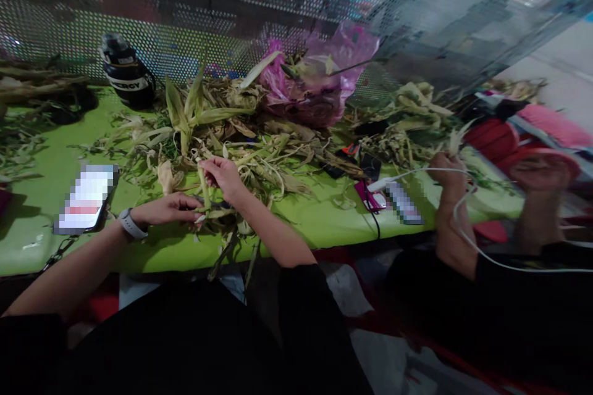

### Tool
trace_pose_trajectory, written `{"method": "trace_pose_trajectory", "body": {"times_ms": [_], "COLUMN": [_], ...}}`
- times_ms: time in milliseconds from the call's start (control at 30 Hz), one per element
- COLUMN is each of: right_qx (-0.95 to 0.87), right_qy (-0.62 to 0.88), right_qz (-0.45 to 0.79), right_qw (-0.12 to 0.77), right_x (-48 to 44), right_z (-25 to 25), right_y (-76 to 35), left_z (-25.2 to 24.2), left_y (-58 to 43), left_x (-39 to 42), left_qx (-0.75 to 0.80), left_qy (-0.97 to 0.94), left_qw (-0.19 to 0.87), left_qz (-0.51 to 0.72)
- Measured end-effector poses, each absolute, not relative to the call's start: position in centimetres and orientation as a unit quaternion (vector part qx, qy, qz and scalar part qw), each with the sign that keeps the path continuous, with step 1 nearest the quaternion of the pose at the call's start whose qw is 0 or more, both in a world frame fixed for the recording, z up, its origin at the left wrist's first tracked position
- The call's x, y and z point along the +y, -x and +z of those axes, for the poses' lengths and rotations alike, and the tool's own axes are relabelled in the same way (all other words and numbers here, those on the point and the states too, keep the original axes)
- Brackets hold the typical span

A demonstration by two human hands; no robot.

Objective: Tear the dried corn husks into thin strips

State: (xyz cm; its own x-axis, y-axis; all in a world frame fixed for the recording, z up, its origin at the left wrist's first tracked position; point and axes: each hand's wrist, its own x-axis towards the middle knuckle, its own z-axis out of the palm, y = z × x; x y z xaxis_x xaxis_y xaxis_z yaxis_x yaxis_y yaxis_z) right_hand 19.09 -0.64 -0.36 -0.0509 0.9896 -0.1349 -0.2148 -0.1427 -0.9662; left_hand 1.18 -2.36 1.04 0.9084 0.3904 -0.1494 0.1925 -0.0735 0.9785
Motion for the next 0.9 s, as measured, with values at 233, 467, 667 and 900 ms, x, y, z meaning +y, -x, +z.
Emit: {"method": "trace_pose_trajectory", "body": {"times_ms": [233, 467, 667, 900], "right_qx": [-0.424, -0.536, -0.579, -0.722], "right_qy": [0.469, 0.442, 0.452, 0.42], "right_qz": [0.601, 0.605, 0.508, 0.447], "right_qw": [0.489, 0.39, 0.45, 0.32], "right_x": [0.2, -1.4, -1.0, -0.9], "right_z": [-0.4, 0.5, -0.1, 1.3], "right_y": [-20.3, -20.0, -19.9, -22.0], "left_z": [0.6, -0.2, -0.3, -0.3], "left_y": [-1.0, -1.1, -1.2, -1.6], "left_x": [-2.2, -2.1, -2.0, -2.3], "left_qx": [0.272, 0.293, 0.272, 0.343], "left_qy": [-0.661, -0.643, -0.691, -0.565], "left_qw": [0.682, 0.677, 0.639, 0.675], "left_qz": [0.158, 0.204, 0.203, 0.327]}}
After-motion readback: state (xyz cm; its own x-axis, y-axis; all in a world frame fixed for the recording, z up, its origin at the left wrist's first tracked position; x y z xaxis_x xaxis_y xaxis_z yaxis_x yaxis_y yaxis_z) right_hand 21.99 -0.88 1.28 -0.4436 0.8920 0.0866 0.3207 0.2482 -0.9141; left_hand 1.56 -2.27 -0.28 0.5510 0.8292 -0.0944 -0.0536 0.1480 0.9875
